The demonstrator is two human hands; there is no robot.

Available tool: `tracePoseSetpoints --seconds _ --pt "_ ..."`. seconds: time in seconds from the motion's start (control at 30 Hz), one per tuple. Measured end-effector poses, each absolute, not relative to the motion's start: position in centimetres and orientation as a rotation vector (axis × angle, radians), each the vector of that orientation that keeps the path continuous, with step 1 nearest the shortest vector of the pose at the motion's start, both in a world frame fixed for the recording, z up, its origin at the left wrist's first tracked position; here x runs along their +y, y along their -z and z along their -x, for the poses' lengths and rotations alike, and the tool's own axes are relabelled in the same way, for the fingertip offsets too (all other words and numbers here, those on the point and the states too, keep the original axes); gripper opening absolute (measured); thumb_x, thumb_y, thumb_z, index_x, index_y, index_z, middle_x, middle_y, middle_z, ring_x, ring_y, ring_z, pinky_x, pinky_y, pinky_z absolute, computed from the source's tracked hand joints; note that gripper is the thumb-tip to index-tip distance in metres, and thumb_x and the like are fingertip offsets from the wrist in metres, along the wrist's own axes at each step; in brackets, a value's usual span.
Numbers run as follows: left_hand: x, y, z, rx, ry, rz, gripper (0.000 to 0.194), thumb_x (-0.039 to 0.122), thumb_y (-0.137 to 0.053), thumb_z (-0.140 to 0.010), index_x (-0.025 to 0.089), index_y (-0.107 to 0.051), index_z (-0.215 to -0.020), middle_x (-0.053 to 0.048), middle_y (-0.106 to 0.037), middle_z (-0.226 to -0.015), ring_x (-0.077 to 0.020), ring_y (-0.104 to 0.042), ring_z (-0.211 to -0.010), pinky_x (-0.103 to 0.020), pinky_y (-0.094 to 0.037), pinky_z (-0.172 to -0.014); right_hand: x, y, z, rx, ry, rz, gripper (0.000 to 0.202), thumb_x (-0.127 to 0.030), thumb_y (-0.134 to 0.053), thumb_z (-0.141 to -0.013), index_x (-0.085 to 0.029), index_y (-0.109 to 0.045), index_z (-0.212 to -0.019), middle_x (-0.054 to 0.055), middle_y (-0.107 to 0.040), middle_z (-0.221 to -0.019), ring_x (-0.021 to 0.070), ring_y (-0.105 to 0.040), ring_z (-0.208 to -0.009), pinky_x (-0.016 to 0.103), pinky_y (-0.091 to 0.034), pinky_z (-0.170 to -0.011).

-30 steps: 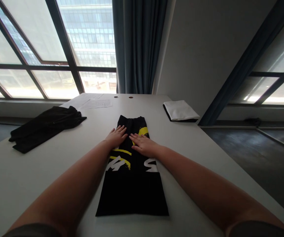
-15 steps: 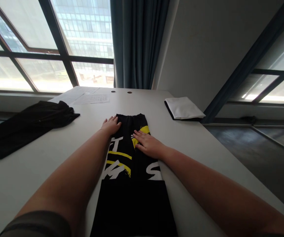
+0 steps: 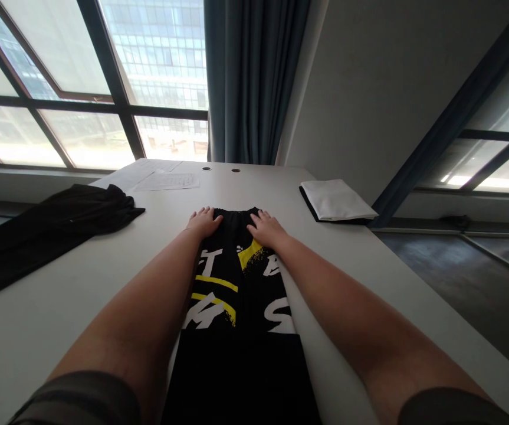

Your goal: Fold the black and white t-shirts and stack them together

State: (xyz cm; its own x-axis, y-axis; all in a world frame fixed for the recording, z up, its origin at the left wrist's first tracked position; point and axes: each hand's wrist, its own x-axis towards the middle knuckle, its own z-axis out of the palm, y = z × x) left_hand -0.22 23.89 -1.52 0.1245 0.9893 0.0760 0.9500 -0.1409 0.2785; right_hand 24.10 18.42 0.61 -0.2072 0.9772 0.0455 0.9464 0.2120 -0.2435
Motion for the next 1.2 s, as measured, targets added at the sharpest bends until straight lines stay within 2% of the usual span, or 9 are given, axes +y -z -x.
tracePoseSetpoints --seconds 0.13,0.23,0.4,0.5,0.6,0.7,0.77,0.97,1.2 --pt "25.6 1.7 0.5 2.051 -0.461 -2.158 0.065 0.059 -0.044 -0.100 0.015 -0.054 -0.147 -0.020 -0.045 -0.163 -0.0377 -0.036 -0.153 -0.055 -0.025 -0.125 23.4 0.3 -25.4 -2.001 -0.246 1.987 0.061 -0.043 -0.053 -0.101 -0.002 -0.058 -0.146 0.028 -0.044 -0.161 0.0387 -0.032 -0.154 0.054 -0.024 -0.125" --pt "26.8 1.8 0.5 2.045 -0.557 -2.143 0.052 0.053 -0.055 -0.096 0.017 -0.063 -0.133 -0.018 -0.057 -0.151 -0.0392 -0.048 -0.143 -0.055 -0.036 -0.118 24.9 0.9 -25.6 -1.980 -0.251 1.881 0.044 -0.033 -0.058 -0.097 -0.007 -0.068 -0.130 0.023 -0.063 -0.144 0.0320 -0.050 -0.140 0.041 -0.035 -0.118" --pt "27.1 1.3 0.2 1.947 -0.794 -2.085 0.031 0.040 -0.053 -0.099 0.020 -0.063 -0.121 -0.013 -0.072 -0.125 -0.0310 -0.064 -0.119 -0.043 -0.049 -0.101 25.1 1.3 -25.8 -1.796 -0.363 1.625 0.029 -0.033 -0.056 -0.095 -0.018 -0.064 -0.118 0.012 -0.075 -0.117 0.0247 -0.069 -0.105 0.036 -0.052 -0.092" --pt "25.9 0.4 0.3 1.855 -0.977 -2.037 0.027 0.038 -0.047 -0.102 0.020 -0.058 -0.119 -0.010 -0.074 -0.114 -0.0244 -0.069 -0.103 -0.036 -0.053 -0.090 24.2 0.7 -26.3 -1.590 -0.580 1.325 0.022 -0.039 -0.060 -0.092 -0.024 -0.057 -0.106 0.004 -0.077 -0.093 0.0234 -0.070 -0.082 0.037 -0.055 -0.077" --pt "23.9 -0.7 0.9 1.603 -1.303 -1.913 0.021 0.039 -0.053 -0.097 0.021 -0.058 -0.105 -0.005 -0.072 -0.096 -0.0221 -0.068 -0.088 -0.036 -0.053 -0.082 22.2 -0.7 -26.8 -1.541 -0.675 1.137 0.025 -0.046 -0.064 -0.088 -0.026 -0.053 -0.099 0.000 -0.076 -0.085 0.0218 -0.069 -0.073 0.035 -0.055 -0.070" --pt "20.2 -1.5 2.2 1.317 -1.476 -1.901 0.019 0.039 -0.060 -0.092 0.022 -0.056 -0.098 -0.002 -0.068 -0.086 -0.0216 -0.067 -0.084 -0.037 -0.054 -0.082 18.5 -1.9 -27.7 -1.616 -0.663 1.030 0.024 -0.045 -0.065 -0.088 -0.026 -0.054 -0.096 0.000 -0.076 -0.087 0.0211 -0.071 -0.079 0.034 -0.057 -0.074" --pt "16.9 -1.6 3.5 1.205 -1.393 -2.049 0.018 0.036 -0.061 -0.090 0.022 -0.058 -0.101 -0.004 -0.070 -0.094 -0.0230 -0.068 -0.091 -0.040 -0.055 -0.087 15.5 -2.0 -28.8 -1.778 -0.606 0.994 0.017 -0.037 -0.067 -0.087 -0.025 -0.058 -0.095 0.000 -0.076 -0.090 0.0219 -0.073 -0.087 0.036 -0.058 -0.083" --pt "9.0 -1.5 6.6 0.943 -0.615 -2.668 0.016 0.020 -0.058 -0.086 0.023 -0.066 -0.100 -0.007 -0.069 -0.128 -0.0257 -0.064 -0.119 -0.043 -0.051 -0.106 9.5 -0.2 -32.1 -2.421 -0.440 0.867 0.022 -0.011 -0.058 -0.085 -0.024 -0.070 -0.099 0.007 -0.076 -0.125 0.0233 -0.071 -0.119 0.040 -0.054 -0.106" --pt "8.8 -1.9 5.1 1.171 -0.639 -2.657 0.024 0.037 -0.047 -0.102 0.023 -0.066 -0.105 -0.005 -0.076 -0.104 -0.0229 -0.070 -0.093 -0.043 -0.056 -0.091 9.8 -0.8 -30.9 -2.369 -0.153 0.901 0.031 -0.006 -0.050 -0.088 -0.021 -0.074 -0.101 0.010 -0.074 -0.129 0.0247 -0.067 -0.125 0.046 -0.050 -0.114"
